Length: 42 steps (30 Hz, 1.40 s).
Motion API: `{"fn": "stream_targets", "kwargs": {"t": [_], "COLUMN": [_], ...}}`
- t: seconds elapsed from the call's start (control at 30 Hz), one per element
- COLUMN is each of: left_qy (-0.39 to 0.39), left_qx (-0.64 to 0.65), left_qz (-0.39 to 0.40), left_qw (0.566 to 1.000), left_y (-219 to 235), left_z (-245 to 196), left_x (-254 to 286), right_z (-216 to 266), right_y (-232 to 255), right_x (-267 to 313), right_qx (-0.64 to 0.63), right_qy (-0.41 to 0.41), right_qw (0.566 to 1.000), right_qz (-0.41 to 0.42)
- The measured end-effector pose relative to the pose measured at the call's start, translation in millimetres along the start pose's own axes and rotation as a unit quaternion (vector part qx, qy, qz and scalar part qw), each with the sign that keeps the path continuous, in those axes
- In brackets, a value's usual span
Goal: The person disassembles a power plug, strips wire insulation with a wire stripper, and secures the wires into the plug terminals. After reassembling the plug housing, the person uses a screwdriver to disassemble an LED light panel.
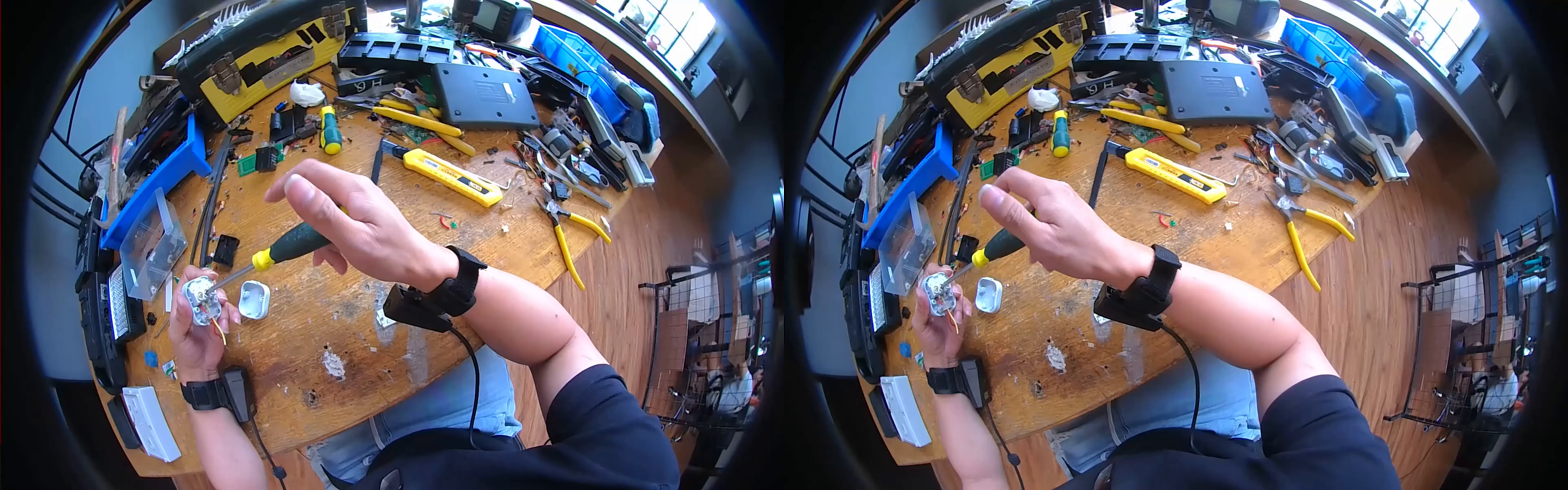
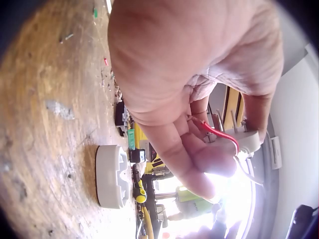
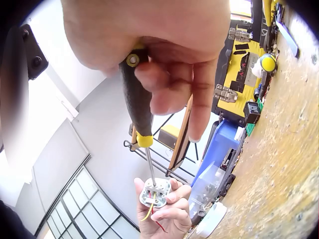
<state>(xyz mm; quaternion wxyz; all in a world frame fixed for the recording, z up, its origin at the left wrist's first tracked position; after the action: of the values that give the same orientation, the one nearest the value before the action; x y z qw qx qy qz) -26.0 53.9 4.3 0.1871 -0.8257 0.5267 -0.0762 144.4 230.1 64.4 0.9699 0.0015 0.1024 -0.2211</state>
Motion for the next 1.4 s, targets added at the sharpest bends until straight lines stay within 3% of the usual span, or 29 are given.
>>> {"fn": "stream_targets", "kwargs": {"t": [0.07,0.1,0.17,0.2,0.23,0.3,0.37,0.43,0.47,0.57,0.7,0.77,0.9,0.97,1.0,1.03,1.1,1.23,1.33,1.4], "left_qy": [-0.026,-0.026,-0.014,-0.012,-0.015,-0.014,-0.008,-0.012,-0.017,-0.018,-0.013,-0.011,-0.012,-0.008,-0.008,-0.010,-0.012,-0.007,-0.003,-0.002], "left_qx": [0.005,0.010,0.005,0.005,0.009,0.012,-0.001,0.000,0.000,0.000,0.006,0.005,0.001,-0.005,-0.004,-0.002,0.002,0.002,-0.002,-0.003], "left_qz": [-0.024,-0.022,-0.040,-0.038,-0.031,-0.023,-0.030,-0.022,-0.016,-0.007,-0.013,-0.014,-0.011,-0.021,-0.021,-0.014,-0.007,-0.011,-0.018,-0.023], "left_qw": [0.999,0.999,0.999,0.999,0.999,1.000,1.000,1.000,1.000,1.000,1.000,1.000,1.000,1.000,1.000,1.000,1.000,1.000,1.000,1.000], "left_y": [1,-5,1,4,8,6,0,3,4,3,8,6,-2,-4,-3,-3,-2,-2,-3,-3], "left_z": [-6,-1,-1,0,1,1,0,1,1,0,2,1,1,1,1,2,2,2,3,3], "left_x": [0,0,1,1,1,1,-1,0,1,1,1,0,0,-1,-1,0,0,-1,-1,-2], "right_z": [0,-1,8,16,13,20,21,15,17,11,14,19,23,20,19,14,15,15,19,15], "right_y": [0,4,0,0,1,0,2,1,0,1,-1,-1,1,4,4,3,3,2,1,-1], "right_x": [-7,-3,1,6,4,4,7,6,7,2,5,6,7,5,4,2,2,6,6,5], "right_qx": [0.042,0.047,0.070,0.076,0.076,0.104,0.097,0.073,0.016,0.045,0.055,0.107,0.126,0.010,0.038,0.038,0.042,0.057,0.069,0.063], "right_qy": [0.094,0.092,0.182,0.113,0.113,0.246,0.219,0.117,0.105,0.087,0.088,0.181,0.188,0.088,0.083,0.083,0.180,0.139,0.196,0.153], "right_qw": [0.994,0.994,0.980,0.991,0.991,0.964,0.971,0.990,0.994,0.995,0.995,0.978,0.974,0.996,0.995,0.995,0.981,0.988,0.978,0.986], "right_qz": [-0.042,-0.043,-0.030,-0.002,-0.005,-0.010,-0.010,0.007,-0.011,-0.013,0.015,-0.002,0.001,-0.020,-0.028,-0.028,-0.059,-0.027,-0.005,0.021]}}
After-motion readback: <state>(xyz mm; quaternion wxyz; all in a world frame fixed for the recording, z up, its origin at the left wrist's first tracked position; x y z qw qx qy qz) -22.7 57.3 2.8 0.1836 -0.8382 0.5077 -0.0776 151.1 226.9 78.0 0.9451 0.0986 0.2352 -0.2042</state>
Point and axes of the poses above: each hand's wrist, its own x-axis away from the middle knuckle, its own y-axis out of the back of the hand, z = x × y, the point moved 6 cm from there along -x, towards the middle knuckle, and after that the axes turned 3 degrees about -x, right-handed, at the moved point
